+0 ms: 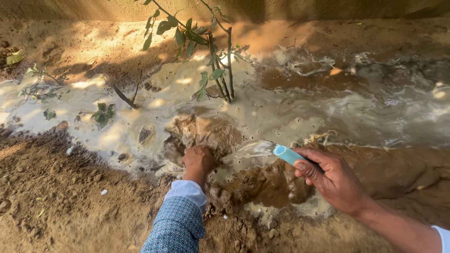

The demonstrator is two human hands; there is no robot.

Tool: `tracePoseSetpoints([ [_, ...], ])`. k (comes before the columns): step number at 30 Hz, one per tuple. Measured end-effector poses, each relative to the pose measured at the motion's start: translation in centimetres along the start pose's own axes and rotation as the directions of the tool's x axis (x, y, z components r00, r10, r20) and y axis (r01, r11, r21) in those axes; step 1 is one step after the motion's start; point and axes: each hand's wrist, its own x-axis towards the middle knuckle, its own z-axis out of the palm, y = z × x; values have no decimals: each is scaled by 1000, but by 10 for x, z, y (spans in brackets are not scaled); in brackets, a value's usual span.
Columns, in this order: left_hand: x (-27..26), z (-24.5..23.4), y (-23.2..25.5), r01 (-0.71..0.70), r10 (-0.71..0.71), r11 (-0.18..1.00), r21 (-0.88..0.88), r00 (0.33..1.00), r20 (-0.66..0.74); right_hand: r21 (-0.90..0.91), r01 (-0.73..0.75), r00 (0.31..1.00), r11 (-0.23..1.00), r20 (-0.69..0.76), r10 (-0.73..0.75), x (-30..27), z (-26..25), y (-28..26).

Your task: The person waters a small plant with a hose while using their other hand to clear dirt and guide the water around the base of the stem.

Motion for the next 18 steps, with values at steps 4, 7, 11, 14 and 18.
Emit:
tracePoseSetpoints([
  [4, -23, -16, 4, -9, 9, 1000, -2, 976, 217, -46, 75, 997, 996, 22, -74, -15, 1, -14],
  [7, -41, -19, 3, -253, 239, 964, 87, 960, 144, -137, -14, 999, 991, 40, 20, -25, 4, -23],
  [11, -58, -24, 4, -364, 311, 925, 114, 893, 327, -142, 31, 996, 989, 92, -18, -33, 11, -33],
  [14, -77, -22, -5, -414, 383, 910, -27, 813, 438, -134, 12, 992, 991, 129, 6, -33, 14, -40],
  [18, -118, -33, -8, -678, 578, 726, 111, 690, 435, -248, 69, 990, 966, 139, -35, -33, 19, -41],
])
